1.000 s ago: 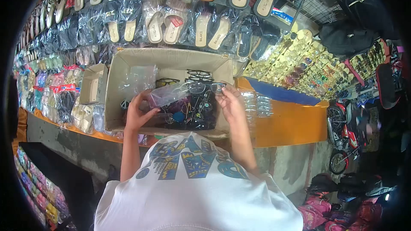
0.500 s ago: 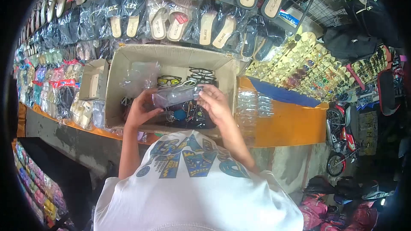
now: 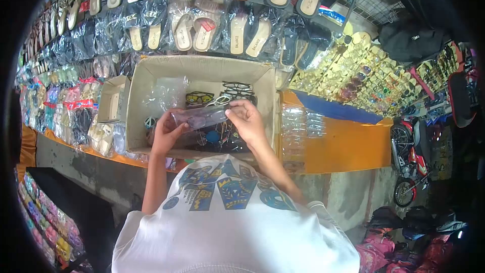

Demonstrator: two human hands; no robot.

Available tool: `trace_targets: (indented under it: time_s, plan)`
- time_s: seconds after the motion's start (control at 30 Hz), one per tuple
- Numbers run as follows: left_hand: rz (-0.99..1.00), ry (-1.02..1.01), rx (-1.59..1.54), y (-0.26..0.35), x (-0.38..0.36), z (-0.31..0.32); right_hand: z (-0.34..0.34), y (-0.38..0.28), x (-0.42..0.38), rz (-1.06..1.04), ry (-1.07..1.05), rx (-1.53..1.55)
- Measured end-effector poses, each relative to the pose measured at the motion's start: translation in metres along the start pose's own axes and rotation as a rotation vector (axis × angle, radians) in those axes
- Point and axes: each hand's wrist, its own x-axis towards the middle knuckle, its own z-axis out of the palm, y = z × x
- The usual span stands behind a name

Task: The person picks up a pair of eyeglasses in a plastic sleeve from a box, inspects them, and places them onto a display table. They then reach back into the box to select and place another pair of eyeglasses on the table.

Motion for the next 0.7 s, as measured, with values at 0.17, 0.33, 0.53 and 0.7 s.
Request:
trace_targets:
  time_s: [0.17,0.33,0.53,0.7]
  plan:
    - [0.032,0.000,-0.092,0.010,-0.004,0.038,-0.021,0.013,-0.010,-0.046,0.057,-0.045]
    - [0.031,0.003,-0.157,0.017,-0.008,0.079,-0.047,0.008,-0.029,-0.040,0.110,0.016]
    - [-0.013,-0.087,-0.148,0.017,-0.008,0.125,-0.092,-0.021,-0.061,-0.069,0.201,0.086]
    - [-0.018,-0.129,-0.159,0.015,-0.006,0.182,-0.141,-0.031,-0.077,-0.079,0.209,0.035]
